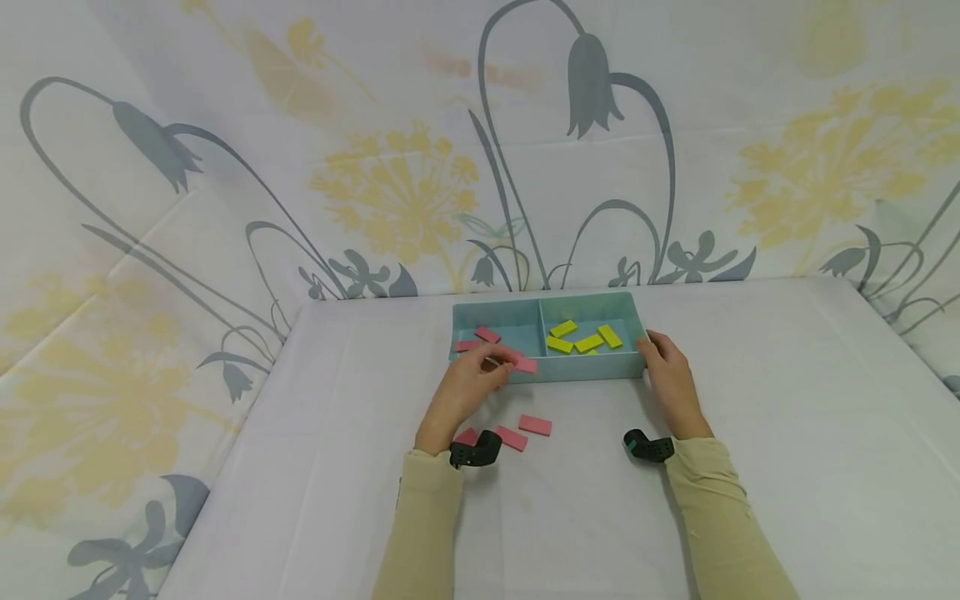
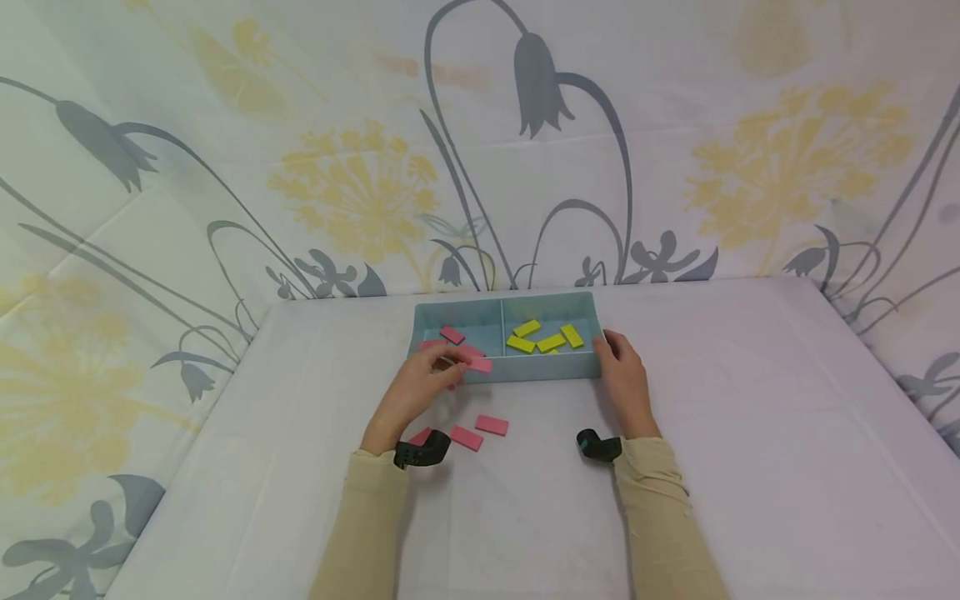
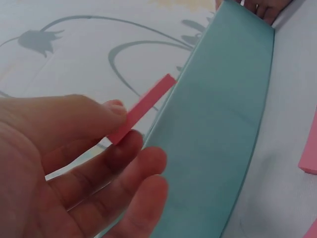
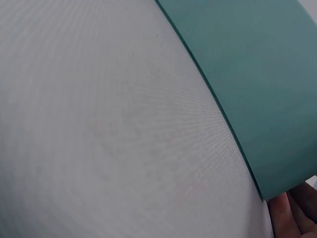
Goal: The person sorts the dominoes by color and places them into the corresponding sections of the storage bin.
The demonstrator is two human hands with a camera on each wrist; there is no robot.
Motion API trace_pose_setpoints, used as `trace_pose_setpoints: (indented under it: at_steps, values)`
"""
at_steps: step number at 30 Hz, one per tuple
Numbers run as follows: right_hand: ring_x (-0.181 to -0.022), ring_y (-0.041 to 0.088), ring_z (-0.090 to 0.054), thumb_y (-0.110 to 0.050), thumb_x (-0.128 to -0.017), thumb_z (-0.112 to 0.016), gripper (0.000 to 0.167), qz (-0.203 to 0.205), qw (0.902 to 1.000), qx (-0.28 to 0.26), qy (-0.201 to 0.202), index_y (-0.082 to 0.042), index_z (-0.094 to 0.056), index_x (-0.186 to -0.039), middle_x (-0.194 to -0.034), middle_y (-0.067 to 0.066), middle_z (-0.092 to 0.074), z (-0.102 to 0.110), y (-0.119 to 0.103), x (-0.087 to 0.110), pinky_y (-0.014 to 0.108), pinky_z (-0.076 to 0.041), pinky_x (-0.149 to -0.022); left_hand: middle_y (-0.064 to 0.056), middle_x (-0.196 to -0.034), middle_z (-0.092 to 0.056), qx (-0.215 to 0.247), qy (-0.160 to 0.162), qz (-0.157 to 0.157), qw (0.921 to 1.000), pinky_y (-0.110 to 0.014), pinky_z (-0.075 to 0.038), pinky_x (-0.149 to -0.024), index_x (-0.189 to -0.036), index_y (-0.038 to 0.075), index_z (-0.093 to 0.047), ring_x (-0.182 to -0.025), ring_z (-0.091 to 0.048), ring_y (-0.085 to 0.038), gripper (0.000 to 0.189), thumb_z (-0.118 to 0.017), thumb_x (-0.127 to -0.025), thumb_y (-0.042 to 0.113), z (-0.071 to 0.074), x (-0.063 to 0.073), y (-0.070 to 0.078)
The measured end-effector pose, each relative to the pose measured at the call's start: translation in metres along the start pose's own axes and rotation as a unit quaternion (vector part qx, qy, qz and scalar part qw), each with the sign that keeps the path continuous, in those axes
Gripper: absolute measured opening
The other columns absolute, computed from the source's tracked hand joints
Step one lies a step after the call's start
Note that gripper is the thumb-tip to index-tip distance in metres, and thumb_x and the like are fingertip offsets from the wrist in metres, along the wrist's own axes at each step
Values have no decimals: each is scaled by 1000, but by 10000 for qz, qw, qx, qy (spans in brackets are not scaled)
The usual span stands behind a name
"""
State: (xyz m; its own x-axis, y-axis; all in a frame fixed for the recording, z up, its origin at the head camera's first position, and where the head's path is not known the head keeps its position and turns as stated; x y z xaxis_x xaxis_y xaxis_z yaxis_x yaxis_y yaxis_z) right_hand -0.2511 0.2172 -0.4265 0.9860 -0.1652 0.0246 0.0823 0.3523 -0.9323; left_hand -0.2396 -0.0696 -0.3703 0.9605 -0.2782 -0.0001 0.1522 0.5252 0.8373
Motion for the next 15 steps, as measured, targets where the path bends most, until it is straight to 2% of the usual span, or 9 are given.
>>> trace_pose_setpoints:
  at_steps: [6,10,15]
  values:
    - [-119,29,-37,-52,-91,-32,66,33,10000,-12,24,-6,-31,-138,-137,14,-35,0,0,-1,46,-33,-94,8,-95,-57,225,275,-9,9994,-30,-47,-63,-97,24,-60,-75,-58,-17,11,-55,-88,25,0,-2,0]
    - [-119,29,-37,-52,-91,-33,65,20,10000,-20,37,-6,-32,-137,-136,14,-36,0,0,-1,45,-33,-93,5,-94,-59,519,373,-10,9980,-38,-50,-65,-98,21,-62,-77,-60,-24,11,-56,-88,22,-1,-4,-2]
    - [-120,30,-37,-51,-91,-32,65,-3,10000,17,25,-6,-31,-138,-137,15,-35,0,1,-1,46,-33,-94,2,-93,-60,719,449,-50,9964,-43,-50,-67,-97,20,-63,-76,-61,-26,11,-58,-87,22,-3,-6,-4]
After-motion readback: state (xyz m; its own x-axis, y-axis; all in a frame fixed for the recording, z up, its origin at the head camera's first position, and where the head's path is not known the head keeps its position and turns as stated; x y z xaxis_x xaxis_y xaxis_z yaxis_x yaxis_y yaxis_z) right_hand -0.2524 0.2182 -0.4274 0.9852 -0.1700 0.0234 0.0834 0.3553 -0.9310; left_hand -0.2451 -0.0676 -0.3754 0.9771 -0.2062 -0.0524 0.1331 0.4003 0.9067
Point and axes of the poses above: each hand's wrist, its own x-axis away from the middle knuckle, its own z-axis out of the back of the hand, y = z × x, the point moved 5 cm from there along -x, towards the middle knuckle
